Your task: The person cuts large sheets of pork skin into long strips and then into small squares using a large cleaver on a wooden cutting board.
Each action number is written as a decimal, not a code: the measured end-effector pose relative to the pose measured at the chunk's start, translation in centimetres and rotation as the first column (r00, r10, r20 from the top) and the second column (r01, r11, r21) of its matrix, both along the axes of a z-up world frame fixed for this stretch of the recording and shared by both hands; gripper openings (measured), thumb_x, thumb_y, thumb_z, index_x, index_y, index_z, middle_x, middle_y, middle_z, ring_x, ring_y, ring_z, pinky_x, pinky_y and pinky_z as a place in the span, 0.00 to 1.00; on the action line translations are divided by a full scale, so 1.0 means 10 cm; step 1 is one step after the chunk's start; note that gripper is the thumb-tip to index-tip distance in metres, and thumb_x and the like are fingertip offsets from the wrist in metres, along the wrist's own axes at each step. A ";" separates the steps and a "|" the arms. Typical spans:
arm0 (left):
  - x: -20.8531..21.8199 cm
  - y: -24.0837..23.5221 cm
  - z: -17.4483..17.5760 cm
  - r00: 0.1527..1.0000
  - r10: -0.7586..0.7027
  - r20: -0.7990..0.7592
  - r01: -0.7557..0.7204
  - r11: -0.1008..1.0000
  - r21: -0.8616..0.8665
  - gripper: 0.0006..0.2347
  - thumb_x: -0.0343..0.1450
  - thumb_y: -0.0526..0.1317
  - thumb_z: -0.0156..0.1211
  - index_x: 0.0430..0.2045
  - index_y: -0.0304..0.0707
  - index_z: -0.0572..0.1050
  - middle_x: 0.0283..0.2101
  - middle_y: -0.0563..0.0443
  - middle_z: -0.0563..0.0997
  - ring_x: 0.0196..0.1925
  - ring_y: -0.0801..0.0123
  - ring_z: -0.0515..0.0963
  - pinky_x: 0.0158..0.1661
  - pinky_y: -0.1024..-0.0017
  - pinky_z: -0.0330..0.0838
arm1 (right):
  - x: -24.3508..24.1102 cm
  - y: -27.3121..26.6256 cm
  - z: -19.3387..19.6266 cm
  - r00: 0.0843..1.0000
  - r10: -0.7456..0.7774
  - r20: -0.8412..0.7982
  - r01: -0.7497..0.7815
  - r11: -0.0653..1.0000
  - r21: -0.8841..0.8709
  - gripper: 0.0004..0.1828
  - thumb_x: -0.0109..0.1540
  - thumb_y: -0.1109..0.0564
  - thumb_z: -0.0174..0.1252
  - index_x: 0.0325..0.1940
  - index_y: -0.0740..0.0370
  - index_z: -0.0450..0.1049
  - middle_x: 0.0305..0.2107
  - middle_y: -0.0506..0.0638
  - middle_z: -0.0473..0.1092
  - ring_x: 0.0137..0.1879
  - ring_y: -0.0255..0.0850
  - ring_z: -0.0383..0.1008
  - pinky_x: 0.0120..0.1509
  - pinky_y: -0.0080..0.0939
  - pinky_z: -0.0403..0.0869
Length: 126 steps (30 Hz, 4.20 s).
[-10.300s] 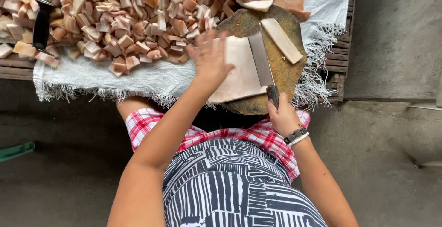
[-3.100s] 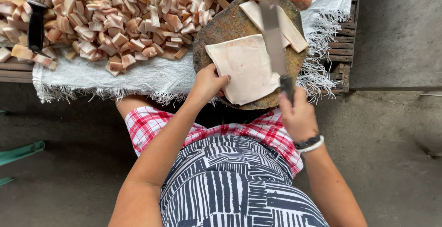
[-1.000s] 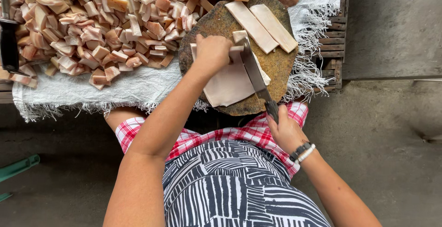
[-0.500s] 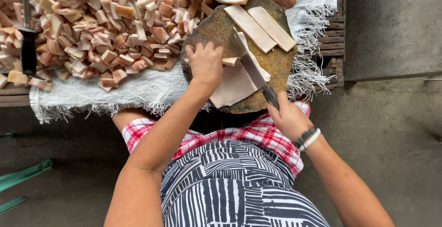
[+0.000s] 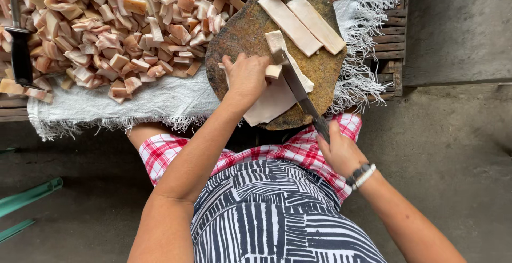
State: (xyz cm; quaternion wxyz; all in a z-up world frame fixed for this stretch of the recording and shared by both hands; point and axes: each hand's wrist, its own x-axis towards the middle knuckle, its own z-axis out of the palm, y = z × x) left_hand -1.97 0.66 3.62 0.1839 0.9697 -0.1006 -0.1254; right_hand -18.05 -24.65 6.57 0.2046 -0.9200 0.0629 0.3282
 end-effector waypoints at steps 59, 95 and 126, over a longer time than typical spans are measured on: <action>-0.46 0.34 0.13 0.967 -0.047 0.251 0.039 0.999 0.034 0.08 0.64 0.35 0.63 0.31 0.53 0.84 0.36 0.49 0.80 0.41 0.56 0.80 0.49 0.53 0.60 | -0.68 -0.27 0.26 0.996 -0.012 0.084 0.014 1.000 -0.023 0.19 0.66 0.45 0.50 0.50 0.62 0.62 0.18 0.61 0.74 0.25 0.56 0.78 0.29 0.53 0.75; -0.52 0.98 -0.24 0.806 0.250 -0.537 -0.592 0.343 -0.729 0.11 0.66 0.30 0.68 0.40 0.34 0.76 0.39 0.48 0.82 0.38 0.73 0.80 0.40 0.73 0.76 | -0.66 -0.17 0.16 0.968 -0.145 0.206 0.130 0.988 0.084 0.18 0.67 0.47 0.54 0.47 0.62 0.61 0.22 0.65 0.73 0.30 0.62 0.76 0.32 0.56 0.72; -0.62 0.63 -0.40 0.830 0.492 -0.262 -0.526 0.537 -0.659 0.18 0.67 0.38 0.61 0.48 0.28 0.68 0.40 0.27 0.82 0.45 0.40 0.83 0.48 0.55 0.75 | 0.15 0.71 0.22 0.947 -0.085 0.311 0.053 0.993 0.110 0.17 0.68 0.46 0.52 0.51 0.62 0.62 0.21 0.64 0.73 0.29 0.61 0.76 0.32 0.59 0.71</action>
